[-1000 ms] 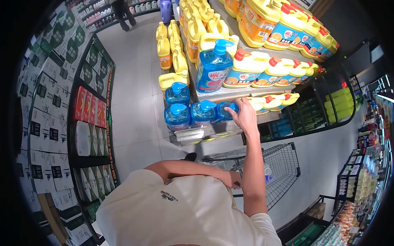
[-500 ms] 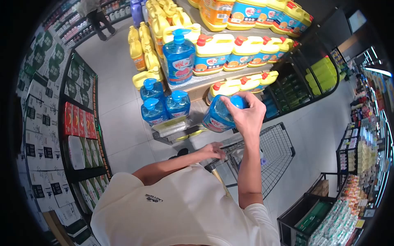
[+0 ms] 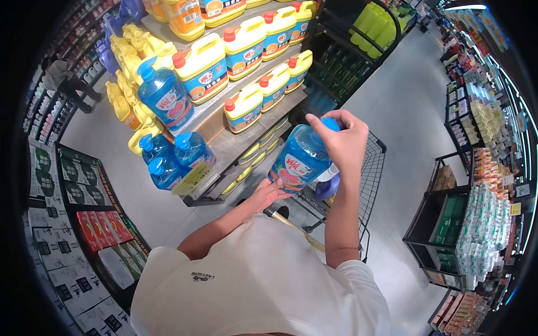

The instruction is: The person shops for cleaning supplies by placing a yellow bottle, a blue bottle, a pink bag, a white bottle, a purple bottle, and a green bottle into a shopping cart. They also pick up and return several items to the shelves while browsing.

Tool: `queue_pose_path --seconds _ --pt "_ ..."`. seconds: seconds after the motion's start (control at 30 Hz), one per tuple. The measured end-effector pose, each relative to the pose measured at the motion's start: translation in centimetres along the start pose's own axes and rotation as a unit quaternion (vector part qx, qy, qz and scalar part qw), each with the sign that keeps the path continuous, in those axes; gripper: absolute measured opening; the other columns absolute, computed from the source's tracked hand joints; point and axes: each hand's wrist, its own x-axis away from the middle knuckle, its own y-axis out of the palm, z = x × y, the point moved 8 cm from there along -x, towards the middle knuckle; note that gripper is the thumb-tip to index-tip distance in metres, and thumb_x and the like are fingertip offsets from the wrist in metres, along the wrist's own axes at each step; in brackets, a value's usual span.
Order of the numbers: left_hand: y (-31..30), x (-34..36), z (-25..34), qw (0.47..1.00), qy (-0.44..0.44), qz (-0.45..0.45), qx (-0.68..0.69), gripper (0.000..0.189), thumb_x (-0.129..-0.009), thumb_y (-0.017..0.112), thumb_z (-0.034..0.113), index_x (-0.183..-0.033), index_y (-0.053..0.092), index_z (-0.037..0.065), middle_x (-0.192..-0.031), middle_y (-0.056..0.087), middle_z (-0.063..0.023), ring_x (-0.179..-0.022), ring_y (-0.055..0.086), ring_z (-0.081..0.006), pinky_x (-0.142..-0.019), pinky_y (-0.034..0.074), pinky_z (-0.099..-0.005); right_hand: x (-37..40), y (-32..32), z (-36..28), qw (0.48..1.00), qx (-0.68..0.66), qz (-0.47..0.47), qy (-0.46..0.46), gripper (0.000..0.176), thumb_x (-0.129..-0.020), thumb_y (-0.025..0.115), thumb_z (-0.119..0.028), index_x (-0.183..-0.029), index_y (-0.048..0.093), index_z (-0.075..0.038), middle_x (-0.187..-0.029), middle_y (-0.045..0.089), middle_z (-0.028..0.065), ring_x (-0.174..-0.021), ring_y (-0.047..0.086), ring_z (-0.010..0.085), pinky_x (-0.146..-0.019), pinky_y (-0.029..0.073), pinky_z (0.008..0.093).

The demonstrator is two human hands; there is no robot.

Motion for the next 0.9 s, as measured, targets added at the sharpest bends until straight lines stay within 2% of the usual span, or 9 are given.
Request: queue_pose_path --seconds 0.1,0.3,0.4,0.47,0.53,0.67,0.73,0.77,0.9 --pt "0.4 -0.7 -0.5 0.998 0.007 -0.016 -0.054 0.055 -0.104 0.059 0.034 -0.145 0.038 0.004 -0.141 0.056 -0.0154 -0.127 0.059 -0.0281 -0.107 0.05 -0.0467 -0.1 -2.0 1.6 1.0 0.005 0.015 0.013 0.036 -0.072 0.09 -0.028 -0.076 0.07 0.001 -0.061 0.057 -0.0013 -0.057 0.051 0.006 -0.054 0.042 0.0229" --pt "1.9 -1.1 -1.5 0.997 0.001 -0.037 -0.074 0.056 -0.104 0.059 0.031 -0.147 0.036 0.002 -0.143 0.053 -0.0162 -0.129 0.057 -0.0275 -0.107 0.051 -0.0456 1.2 -4.8 1.7 0.999 0.029 0.035 0.021 0.034 -0.073 0.089 -0.026 -0.077 0.07 0.001 -0.061 0.057 -0.0023 -0.058 0.05 0.0055 -0.054 0.041 0.0218" --pt "1.8 -1.3 -2.2 0.996 0.004 -0.04 -0.078 0.058 -0.103 0.06 0.029 -0.147 0.035 0.002 -0.144 0.052 -0.0166 -0.131 0.056 -0.0275 -0.108 0.05 -0.0462 2.1 -6.4 1.8 0.999 0.023 0.02 0.027 0.031 -0.073 0.09 -0.023 -0.079 0.069 0.0 -0.064 0.058 -0.0024 -0.059 0.052 0.0051 -0.055 0.041 0.0213" --pt "2.4 -1.3 -1.7 0.995 0.024 -0.049 -0.088 0.061 -0.103 0.061 0.028 -0.15 0.033 0.002 -0.145 0.051 -0.0161 -0.133 0.054 -0.0274 -0.112 0.047 -0.0467 2.5 -6.9 1.9 0.998 -0.026 -0.051 0.006 0.03 -0.072 0.091 -0.02 -0.08 0.069 -0.001 -0.065 0.059 -0.0024 -0.06 0.052 0.0046 -0.055 0.041 0.021" --pt "2.8 -1.3 -1.2 0.993 0.056 -0.035 -0.1 0.058 -0.101 0.064 0.026 -0.147 0.038 0.002 -0.142 0.054 -0.0132 -0.13 0.056 -0.0251 -0.111 0.047 -0.0442 3.2 -8.2 2.5 0.995 -0.043 -0.077 0.048 0.03 -0.07 0.093 -0.017 -0.08 0.069 -0.003 -0.07 0.061 -0.0019 -0.064 0.054 0.0047 -0.058 0.042 0.0208" --pt "1.8 -2.2 -2.0 0.983 0.1 -0.009 -0.157 0.046 -0.099 0.066 0.014 -0.139 0.047 0.002 -0.134 0.06 -0.0094 -0.124 0.059 -0.0206 -0.108 0.048 -0.0386 4.4 -10.2 2.3 0.983 -0.101 -0.152 -0.034 0.031 -0.063 0.096 -0.013 -0.079 0.07 -0.007 -0.074 0.062 -0.0006 -0.071 0.056 0.0074 -0.06 0.041 0.0233" --pt "0.8 -2.1 -2.0 0.979 0.143 0.042 -0.141 0.028 -0.093 0.068 -0.001 -0.12 0.06 0.004 -0.115 0.068 -0.0048 -0.107 0.064 -0.0136 -0.094 0.051 -0.0315 5.6 -10.9 1.5 0.953 -0.12 -0.215 -0.177 0.032 -0.057 0.097 -0.01 -0.076 0.072 -0.007 -0.071 0.06 0.0006 -0.065 0.052 0.0094 -0.056 0.035 0.0257" --pt "0.8 -2.3 -2.0 0.967 0.152 0.056 -0.195 0.029 -0.091 0.066 -0.006 -0.117 0.059 0.004 -0.111 0.068 -0.0039 -0.103 0.065 -0.0135 -0.095 0.051 -0.0307 6.0 -11.2 1.5 0.943 -0.153 -0.208 -0.212 0.033 -0.053 0.098 -0.008 -0.074 0.072 -0.008 -0.069 0.059 0.0012 -0.061 0.048 0.0113 -0.054 0.031 0.0269" --pt "3.1 -3.3 -2.5 0.975 0.134 0.029 -0.172 0.034 -0.09 0.069 -0.006 -0.121 0.059 0.003 -0.11 0.068 -0.0029 -0.105 0.064 -0.0142 -0.095 0.051 -0.0306 6.5 -13.2 1.6 0.954 -0.14 -0.166 -0.207 0.033 -0.054 0.098 -0.007 -0.076 0.072 -0.006 -0.07 0.06 0.001 -0.063 0.05 0.01 -0.055 0.034 0.0252"
